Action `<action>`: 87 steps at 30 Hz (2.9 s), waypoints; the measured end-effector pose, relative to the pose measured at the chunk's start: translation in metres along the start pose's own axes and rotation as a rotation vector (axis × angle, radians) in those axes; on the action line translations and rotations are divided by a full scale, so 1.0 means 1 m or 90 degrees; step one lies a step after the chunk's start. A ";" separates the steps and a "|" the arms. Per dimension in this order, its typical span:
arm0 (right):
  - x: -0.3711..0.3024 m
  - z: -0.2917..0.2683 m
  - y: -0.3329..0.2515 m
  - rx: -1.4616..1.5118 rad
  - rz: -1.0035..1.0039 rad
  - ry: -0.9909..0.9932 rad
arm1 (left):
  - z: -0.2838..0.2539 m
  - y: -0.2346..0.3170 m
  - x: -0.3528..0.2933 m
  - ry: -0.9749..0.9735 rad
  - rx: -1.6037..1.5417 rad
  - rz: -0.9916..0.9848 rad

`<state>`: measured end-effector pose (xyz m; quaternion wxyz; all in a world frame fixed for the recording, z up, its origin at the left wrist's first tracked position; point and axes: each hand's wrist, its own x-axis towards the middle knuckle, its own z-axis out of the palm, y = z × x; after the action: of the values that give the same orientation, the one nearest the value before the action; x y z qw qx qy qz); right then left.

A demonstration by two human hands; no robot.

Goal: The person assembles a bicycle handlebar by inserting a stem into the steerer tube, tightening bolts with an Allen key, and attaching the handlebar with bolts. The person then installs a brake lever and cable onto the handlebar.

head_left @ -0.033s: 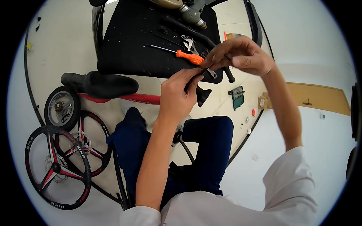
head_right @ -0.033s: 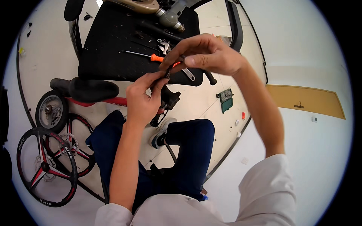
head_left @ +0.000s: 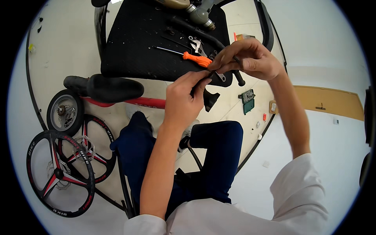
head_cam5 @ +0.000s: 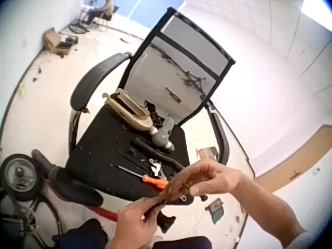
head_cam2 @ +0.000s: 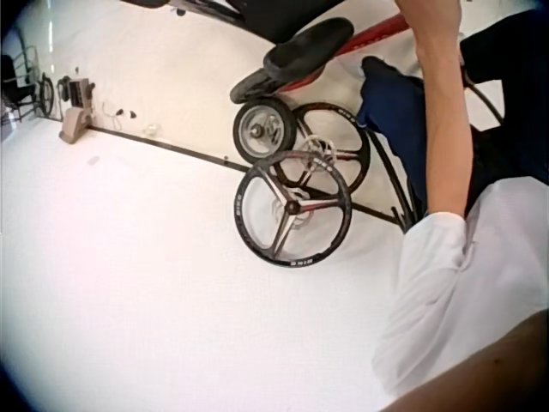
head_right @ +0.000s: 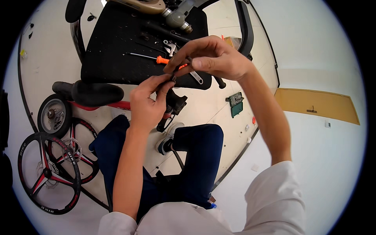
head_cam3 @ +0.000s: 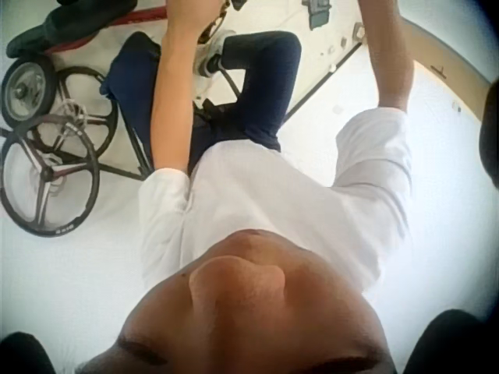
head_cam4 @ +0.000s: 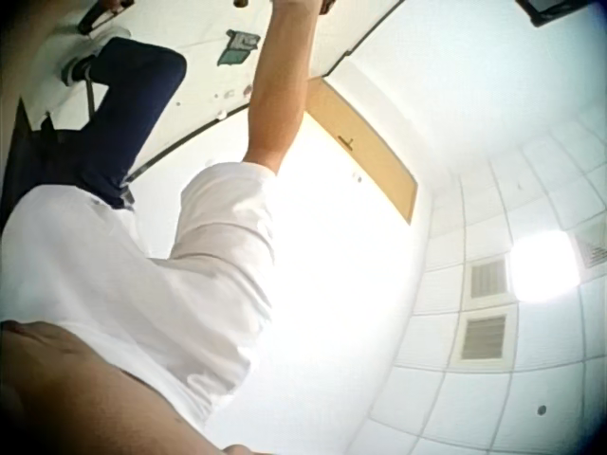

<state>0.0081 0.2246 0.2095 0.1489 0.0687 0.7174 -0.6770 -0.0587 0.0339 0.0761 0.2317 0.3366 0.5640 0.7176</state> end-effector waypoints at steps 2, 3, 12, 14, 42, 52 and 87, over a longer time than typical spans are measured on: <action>0.002 -0.005 0.014 -0.004 -0.033 0.007 | -0.002 0.000 0.001 -0.012 -0.003 -0.005; 0.002 -0.006 0.015 -0.020 -0.040 0.006 | -0.005 0.004 0.002 -0.036 0.013 -0.015; 0.018 -0.002 0.023 -0.038 -0.097 0.095 | -0.011 -0.001 0.008 -0.096 -0.005 -0.003; 0.019 0.007 0.021 -0.083 -0.113 0.141 | -0.012 -0.003 0.009 -0.100 -0.052 -0.014; 0.024 0.090 0.016 -0.204 -0.355 0.635 | -0.018 0.006 0.009 -0.071 -0.134 -0.063; -0.002 0.041 0.026 -0.591 0.056 0.097 | -0.028 0.013 -0.009 -0.232 0.114 -0.196; 0.012 0.124 0.010 -0.606 0.398 0.427 | -0.009 -0.005 -0.017 -0.247 0.200 -0.107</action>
<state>0.0150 0.1014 0.1919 0.1210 0.4079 0.8920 -0.1525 -0.0543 0.0169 0.0657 0.3394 0.4518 0.6395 0.5213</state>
